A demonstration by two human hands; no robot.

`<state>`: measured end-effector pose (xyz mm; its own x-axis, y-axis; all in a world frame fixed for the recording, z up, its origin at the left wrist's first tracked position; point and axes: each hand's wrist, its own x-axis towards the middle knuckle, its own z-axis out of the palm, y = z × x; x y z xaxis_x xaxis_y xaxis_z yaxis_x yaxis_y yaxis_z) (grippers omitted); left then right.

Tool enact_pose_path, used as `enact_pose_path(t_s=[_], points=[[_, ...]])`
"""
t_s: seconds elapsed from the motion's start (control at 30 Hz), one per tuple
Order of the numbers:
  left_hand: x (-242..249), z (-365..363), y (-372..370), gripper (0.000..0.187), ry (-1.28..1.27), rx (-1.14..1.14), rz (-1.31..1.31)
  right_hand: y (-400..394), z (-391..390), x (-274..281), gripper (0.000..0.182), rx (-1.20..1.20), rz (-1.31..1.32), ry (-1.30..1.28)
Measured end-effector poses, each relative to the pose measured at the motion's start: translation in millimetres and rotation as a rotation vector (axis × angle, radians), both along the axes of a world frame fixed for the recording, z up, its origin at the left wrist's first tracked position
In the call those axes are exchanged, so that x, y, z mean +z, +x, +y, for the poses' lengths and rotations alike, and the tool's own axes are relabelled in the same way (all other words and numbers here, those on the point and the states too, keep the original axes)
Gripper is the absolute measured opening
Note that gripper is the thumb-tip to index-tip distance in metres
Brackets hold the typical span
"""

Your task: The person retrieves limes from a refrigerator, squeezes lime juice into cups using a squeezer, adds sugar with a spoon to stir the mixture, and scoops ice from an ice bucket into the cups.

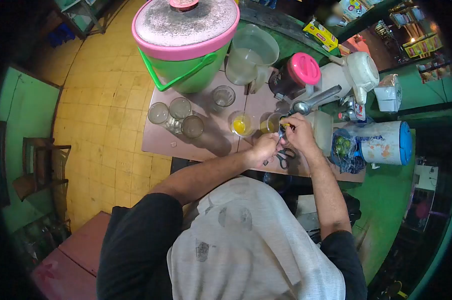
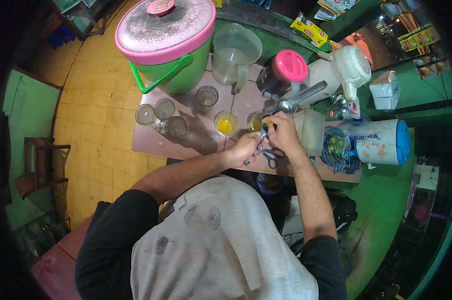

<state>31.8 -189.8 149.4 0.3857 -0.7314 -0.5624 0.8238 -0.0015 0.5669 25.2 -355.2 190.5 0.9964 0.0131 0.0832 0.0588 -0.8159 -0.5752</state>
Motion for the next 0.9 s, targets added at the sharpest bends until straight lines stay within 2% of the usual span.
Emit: enact_pose_path(t_s=[0.13,0.2,0.3,0.37,0.43,0.57,0.63,0.73,0.83,0.9], points=[[-1.2,-1.3,-2.1,0.032,0.008,0.017,-0.058,2.1,6.8,9.4,0.028,-0.081,0.044,-0.038],[1.6,-1.4,-1.9,0.032,0.014,0.02,-0.082,2.0,6.8,9.5,0.028,-0.064,-0.014,-0.177],[1.2,-4.8,-5.3,0.031,0.039,-0.02,-0.226,3.1,8.1,13.0,0.026,-0.088,0.067,-0.255],[-15.7,-15.0,-13.7,0.028,0.084,0.078,-0.502,4.9,8.2,10.5,0.026,-0.061,0.037,-0.291],[-2.5,-10.7,-13.7,0.026,0.098,0.079,-0.4,5.5,9.6,7.8,0.025,-0.036,0.008,-0.33],[-25.2,-18.4,-15.2,0.028,0.102,0.077,-0.523,4.7,11.6,2.4,0.024,-0.028,-0.04,-0.334],[-23.3,-15.9,-14.5,0.028,0.116,0.075,-0.592,3.9,11.0,-1.0,0.024,-0.025,-0.041,-0.342],[-23.5,-15.1,-13.9,0.028,0.142,0.075,-0.563,4.4,7.5,-5.7,0.024,0.01,-0.089,-0.333],[-22.8,-15.2,-7.3,0.028,0.096,0.089,-0.686,2.1,4.6,-2.1,0.024,-0.007,-0.101,-0.321],[-9.9,-2.0,5.6,0.028,0.037,-0.035,-0.342,3.6,-1.4,7.8,0.021,0.115,0.013,-0.325]])
